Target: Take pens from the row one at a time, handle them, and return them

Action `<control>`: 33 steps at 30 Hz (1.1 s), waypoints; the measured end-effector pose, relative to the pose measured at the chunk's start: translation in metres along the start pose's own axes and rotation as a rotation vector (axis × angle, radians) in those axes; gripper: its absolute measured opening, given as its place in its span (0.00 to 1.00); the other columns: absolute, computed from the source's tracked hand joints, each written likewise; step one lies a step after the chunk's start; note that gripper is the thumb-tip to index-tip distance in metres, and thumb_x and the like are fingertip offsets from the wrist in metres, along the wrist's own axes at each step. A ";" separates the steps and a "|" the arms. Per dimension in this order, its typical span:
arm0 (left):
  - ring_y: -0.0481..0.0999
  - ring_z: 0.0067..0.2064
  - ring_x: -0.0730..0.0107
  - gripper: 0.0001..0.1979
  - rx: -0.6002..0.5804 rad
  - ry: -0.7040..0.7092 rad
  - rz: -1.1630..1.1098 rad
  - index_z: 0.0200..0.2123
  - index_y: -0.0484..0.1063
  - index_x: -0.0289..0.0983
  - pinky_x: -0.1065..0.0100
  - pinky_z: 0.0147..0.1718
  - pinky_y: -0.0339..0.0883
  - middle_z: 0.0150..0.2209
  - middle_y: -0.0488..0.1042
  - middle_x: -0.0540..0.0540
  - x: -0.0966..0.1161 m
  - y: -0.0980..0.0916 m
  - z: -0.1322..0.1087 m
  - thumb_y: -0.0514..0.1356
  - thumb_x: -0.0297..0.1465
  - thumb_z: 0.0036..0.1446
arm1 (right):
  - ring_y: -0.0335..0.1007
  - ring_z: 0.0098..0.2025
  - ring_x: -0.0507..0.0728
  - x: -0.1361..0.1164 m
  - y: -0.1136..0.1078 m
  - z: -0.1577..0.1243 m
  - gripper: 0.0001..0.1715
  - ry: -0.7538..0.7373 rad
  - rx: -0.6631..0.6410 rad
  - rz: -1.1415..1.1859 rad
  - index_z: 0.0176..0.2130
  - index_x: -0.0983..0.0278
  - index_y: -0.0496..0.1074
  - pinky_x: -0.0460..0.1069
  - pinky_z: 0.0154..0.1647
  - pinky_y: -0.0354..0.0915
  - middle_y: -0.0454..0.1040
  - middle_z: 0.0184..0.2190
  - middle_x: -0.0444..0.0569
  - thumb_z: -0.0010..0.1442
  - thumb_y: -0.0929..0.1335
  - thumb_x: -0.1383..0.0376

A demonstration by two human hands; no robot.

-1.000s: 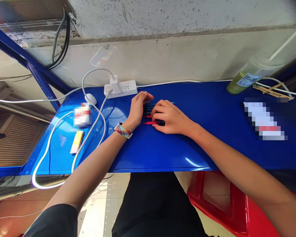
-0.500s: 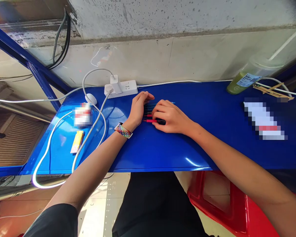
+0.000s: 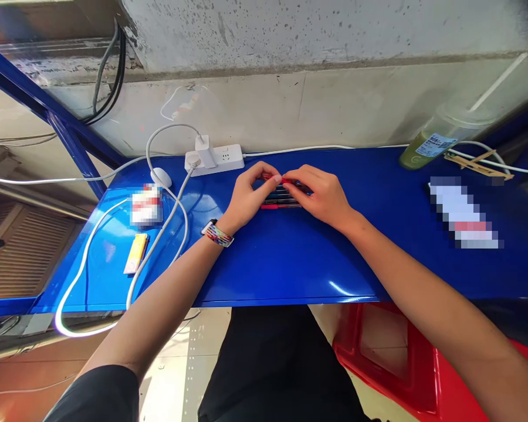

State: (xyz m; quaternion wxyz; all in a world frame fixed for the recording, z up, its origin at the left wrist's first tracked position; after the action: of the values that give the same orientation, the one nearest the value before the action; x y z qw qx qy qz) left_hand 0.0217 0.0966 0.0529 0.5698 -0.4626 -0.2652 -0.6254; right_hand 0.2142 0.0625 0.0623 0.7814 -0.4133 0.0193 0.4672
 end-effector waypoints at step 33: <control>0.75 0.31 0.65 0.30 0.203 -0.042 0.090 0.26 0.67 0.43 0.60 0.39 0.69 0.23 0.71 0.50 -0.030 -0.024 0.007 0.60 0.53 0.80 | 0.79 0.36 0.54 0.059 0.010 0.002 0.20 0.704 0.196 1.006 0.40 0.59 0.91 0.52 0.42 0.82 0.87 0.36 0.48 0.49 0.89 0.55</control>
State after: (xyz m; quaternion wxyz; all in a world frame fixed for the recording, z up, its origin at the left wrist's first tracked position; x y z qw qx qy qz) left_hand -0.0012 0.1219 0.0344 0.6354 -0.4271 -0.3180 -0.5593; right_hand 0.2389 0.1081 0.0331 0.4464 -0.4093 0.5110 0.6100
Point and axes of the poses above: each hand's wrist, its own z-axis towards the middle knuckle, its own y-axis out of the palm, x = y × z, the point moved 5 cm from there along z, towards the middle knuckle
